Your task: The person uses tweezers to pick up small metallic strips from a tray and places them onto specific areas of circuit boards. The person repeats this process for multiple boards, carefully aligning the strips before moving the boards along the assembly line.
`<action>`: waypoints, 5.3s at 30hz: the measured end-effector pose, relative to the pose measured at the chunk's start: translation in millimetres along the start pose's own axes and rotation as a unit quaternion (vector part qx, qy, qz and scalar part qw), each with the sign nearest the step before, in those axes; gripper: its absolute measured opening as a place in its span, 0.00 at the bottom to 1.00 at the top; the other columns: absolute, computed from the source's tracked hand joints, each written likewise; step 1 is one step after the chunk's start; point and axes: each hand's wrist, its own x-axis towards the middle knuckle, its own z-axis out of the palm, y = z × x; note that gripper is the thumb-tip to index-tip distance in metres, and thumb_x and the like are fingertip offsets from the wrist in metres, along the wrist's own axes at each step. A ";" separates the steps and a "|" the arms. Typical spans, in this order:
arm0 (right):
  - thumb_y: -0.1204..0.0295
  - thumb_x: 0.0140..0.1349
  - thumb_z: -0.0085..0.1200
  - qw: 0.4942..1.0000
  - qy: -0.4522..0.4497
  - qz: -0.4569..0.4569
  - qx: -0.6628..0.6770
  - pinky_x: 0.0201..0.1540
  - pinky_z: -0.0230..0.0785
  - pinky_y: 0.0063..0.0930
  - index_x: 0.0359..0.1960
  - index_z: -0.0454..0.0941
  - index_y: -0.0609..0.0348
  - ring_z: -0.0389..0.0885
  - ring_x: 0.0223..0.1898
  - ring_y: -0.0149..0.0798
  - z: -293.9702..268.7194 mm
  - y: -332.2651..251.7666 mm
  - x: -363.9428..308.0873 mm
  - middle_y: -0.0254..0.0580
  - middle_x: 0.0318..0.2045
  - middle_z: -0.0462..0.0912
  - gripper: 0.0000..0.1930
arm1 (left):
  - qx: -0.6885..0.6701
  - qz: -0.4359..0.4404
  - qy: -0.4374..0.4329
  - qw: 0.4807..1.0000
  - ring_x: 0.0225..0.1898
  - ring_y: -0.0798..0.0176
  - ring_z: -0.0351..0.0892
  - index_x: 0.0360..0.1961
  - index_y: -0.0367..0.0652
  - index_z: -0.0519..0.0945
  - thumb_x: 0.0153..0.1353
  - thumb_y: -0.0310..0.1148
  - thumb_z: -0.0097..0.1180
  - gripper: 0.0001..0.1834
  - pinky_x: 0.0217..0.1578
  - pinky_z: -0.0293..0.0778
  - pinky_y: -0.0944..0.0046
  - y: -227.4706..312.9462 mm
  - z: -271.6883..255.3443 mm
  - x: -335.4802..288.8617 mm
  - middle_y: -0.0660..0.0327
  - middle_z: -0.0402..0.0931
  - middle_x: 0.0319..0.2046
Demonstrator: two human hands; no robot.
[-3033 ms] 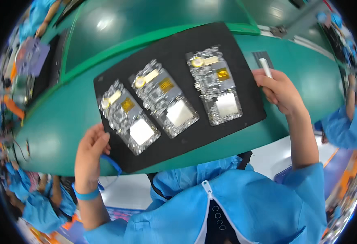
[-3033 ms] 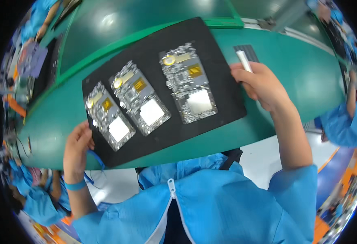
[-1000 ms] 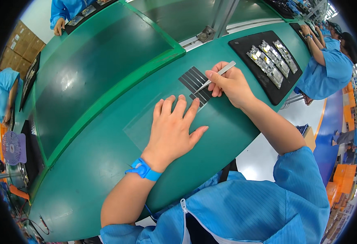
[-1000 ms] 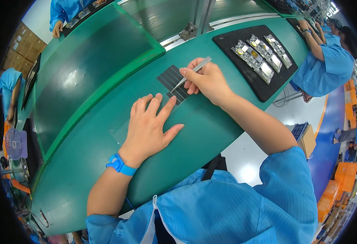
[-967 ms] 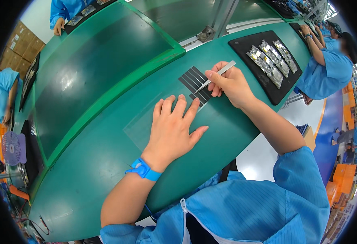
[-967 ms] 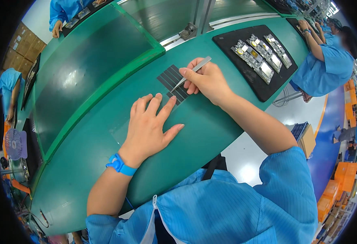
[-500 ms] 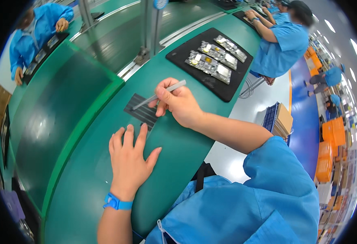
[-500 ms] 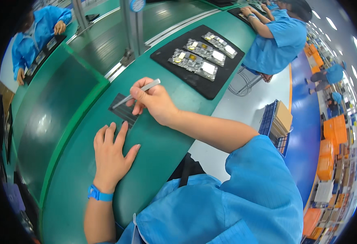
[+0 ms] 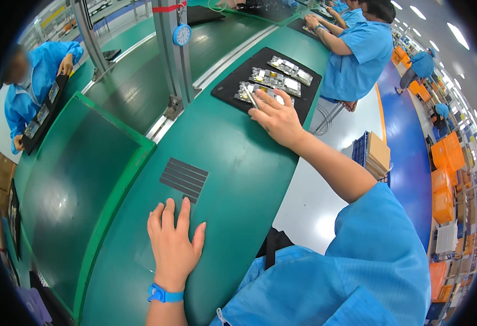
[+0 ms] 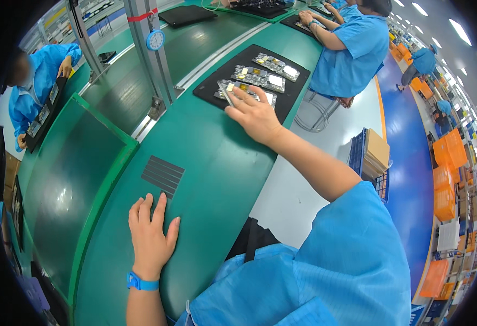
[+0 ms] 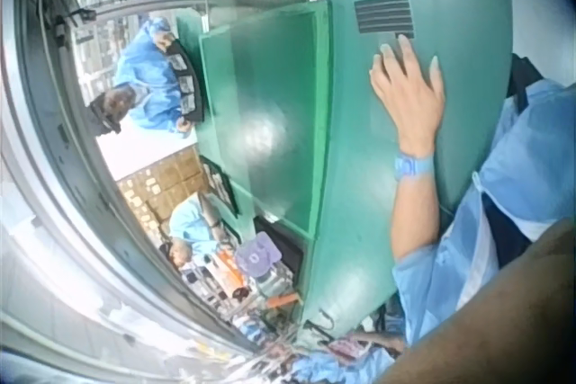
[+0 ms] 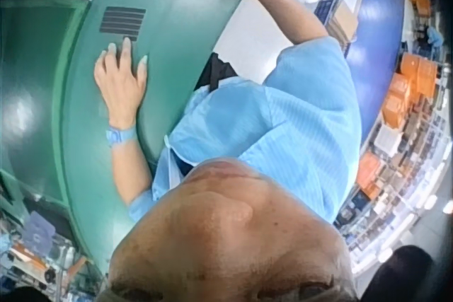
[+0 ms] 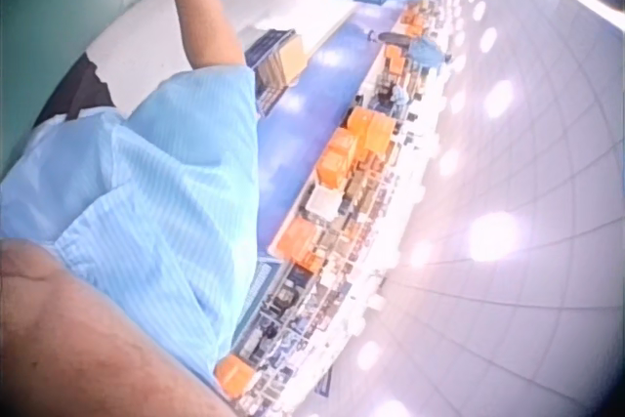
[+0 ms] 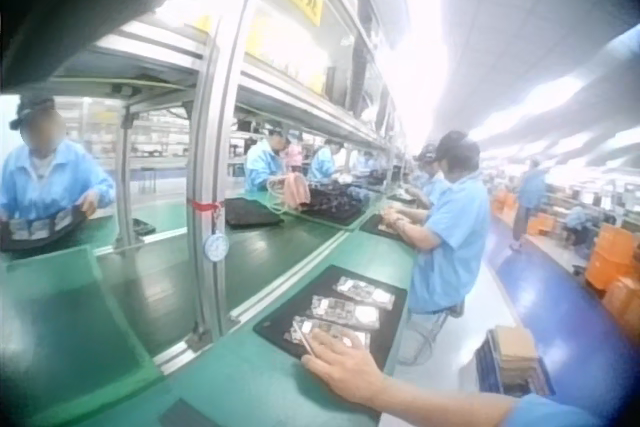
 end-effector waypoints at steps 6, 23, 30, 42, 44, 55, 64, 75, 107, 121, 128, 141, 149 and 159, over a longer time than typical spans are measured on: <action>0.66 0.58 0.53 0.994 -0.029 0.046 -0.090 0.62 0.56 0.48 0.41 0.75 0.50 0.69 0.61 0.42 74.7 114.8 -7.1 0.41 0.52 0.78 0.10 | -0.010 -0.001 0.012 1.000 0.56 0.40 0.63 0.56 0.40 0.74 0.52 0.38 0.62 0.29 0.57 0.61 0.43 1.0 4.6 7.1 0.45 0.67 0.55; 0.80 0.49 0.58 0.992 0.104 -0.005 0.077 0.53 0.63 0.40 0.39 0.79 0.55 0.78 0.48 0.42 14.8 28.8 -0.3 0.40 0.46 0.83 0.14 | 0.297 -0.199 0.163 0.919 0.50 0.47 0.74 0.52 0.33 0.71 0.54 0.31 0.59 0.25 0.49 0.73 0.55 -138.5 -62.6 -4.3 0.45 0.72 0.52; 0.82 0.48 0.55 0.977 0.120 -0.066 0.166 0.50 0.64 0.40 0.42 0.77 0.59 0.78 0.48 0.42 7.3 -10.2 16.0 0.41 0.47 0.82 0.16 | 0.356 -0.109 -0.103 0.922 0.30 0.50 0.84 0.26 0.37 0.79 0.51 0.25 0.53 0.04 0.28 0.79 0.55 -232.6 -96.6 -6.0 0.52 0.81 0.26; 0.69 0.71 0.43 0.773 0.154 0.225 0.573 0.37 0.61 0.21 0.52 0.74 0.67 0.69 0.29 0.29 -37.6 -106.8 44.3 0.36 0.28 0.73 0.15 | 0.368 0.049 -0.084 0.925 0.34 0.55 0.80 0.36 0.26 0.79 0.45 0.24 0.55 0.16 0.25 0.77 0.68 -15.0 -98.7 -170.7 0.43 0.79 0.33; 0.68 0.72 0.43 0.570 0.089 0.289 0.764 0.32 0.62 0.19 0.48 0.74 0.66 0.70 0.28 0.26 -47.8 -134.6 63.6 0.35 0.29 0.74 0.14 | 0.342 0.033 -0.111 0.933 0.31 0.57 0.80 0.36 0.27 0.79 0.45 0.23 0.55 0.15 0.23 0.76 0.69 14.7 -96.0 -192.6 0.45 0.80 0.31; 0.71 0.67 0.51 0.348 -0.183 0.315 0.864 0.18 0.66 0.19 0.38 0.62 0.54 0.74 0.15 0.29 -52.9 -236.7 83.4 0.44 0.24 0.78 0.08 | 0.180 -0.043 -0.026 0.982 0.45 0.52 0.76 0.45 0.28 0.78 0.48 0.28 0.56 0.21 0.39 0.77 0.65 24.2 -35.2 -96.6 0.45 0.75 0.45; 0.73 0.68 0.49 0.392 -0.147 0.314 0.852 0.25 0.77 0.20 0.40 0.56 0.57 0.83 0.23 0.33 -58.8 -247.7 66.3 0.45 0.25 0.78 0.11 | 0.146 -0.058 0.061 0.986 0.45 0.50 0.75 0.44 0.27 0.79 0.47 0.27 0.57 0.20 0.39 0.77 0.64 11.6 -5.5 -104.9 0.41 0.75 0.47; 0.76 0.67 0.48 0.439 -0.084 0.339 0.828 0.27 0.79 0.20 0.39 0.55 0.59 0.85 0.28 0.35 -73.3 -262.1 54.6 0.43 0.24 0.77 0.12 | 0.106 -0.057 0.056 0.991 0.48 0.49 0.71 0.44 0.25 0.79 0.48 0.28 0.53 0.21 0.43 0.74 0.62 7.9 -3.3 -105.0 0.41 0.74 0.46; 0.81 0.66 0.48 0.556 -0.017 0.222 0.801 0.30 0.78 0.19 0.39 0.56 0.62 0.84 0.28 0.32 -71.4 -265.9 46.2 0.49 0.31 0.77 0.11 | 0.031 -0.116 0.061 0.991 0.45 0.49 0.72 0.42 0.32 0.77 0.51 0.27 0.54 0.16 0.40 0.71 0.60 5.2 -10.7 -99.0 0.38 0.71 0.51; 0.81 0.65 0.48 0.612 0.015 0.127 0.781 0.32 0.76 0.20 0.38 0.58 0.65 0.83 0.29 0.30 -67.8 -273.0 40.1 0.51 0.31 0.80 0.10 | 0.090 -0.088 0.032 0.992 0.49 0.46 0.73 0.46 0.27 0.77 0.50 0.27 0.56 0.21 0.45 0.73 0.56 12.9 -9.3 -108.0 0.41 0.73 0.47; 0.82 0.63 0.52 0.721 0.019 -0.007 0.692 0.27 0.75 0.21 0.34 0.64 0.65 0.82 0.27 0.33 -72.0 -267.9 43.5 0.50 0.28 0.81 0.08 | 0.084 -0.084 0.040 0.992 0.49 0.46 0.72 0.46 0.27 0.77 0.49 0.27 0.57 0.22 0.44 0.73 0.56 11.7 -8.2 -109.5 0.41 0.73 0.47; 0.66 0.65 0.55 0.555 -0.179 0.381 0.718 0.28 0.70 0.20 0.37 0.72 0.64 0.79 0.22 0.29 -53.5 -150.5 75.9 0.43 0.24 0.81 0.12 | 0.038 -0.078 -0.066 0.994 0.56 0.46 0.67 0.51 0.28 0.73 0.50 0.33 0.61 0.28 0.56 0.63 0.52 36.7 -38.0 -65.6 0.43 0.69 0.53; 0.67 0.63 0.58 0.514 -0.215 0.374 0.741 0.26 0.69 0.17 0.36 0.69 0.58 0.78 0.20 0.27 -28.8 -150.6 57.7 0.39 0.23 0.80 0.11 | 0.045 -0.031 -0.023 0.998 0.59 0.47 0.65 0.53 0.28 0.72 0.57 0.42 0.57 0.30 0.59 0.59 0.48 32.0 29.9 -13.4 0.45 0.69 0.53; 0.67 0.62 0.60 0.522 -0.225 0.366 0.737 0.25 0.71 0.18 0.36 0.68 0.59 0.78 0.19 0.27 -22.9 -150.5 60.4 0.41 0.23 0.81 0.13 | 0.028 -0.019 0.000 0.999 0.59 0.47 0.64 0.54 0.27 0.72 0.59 0.42 0.55 0.30 0.59 0.59 0.48 28.3 37.9 -18.3 0.46 0.69 0.54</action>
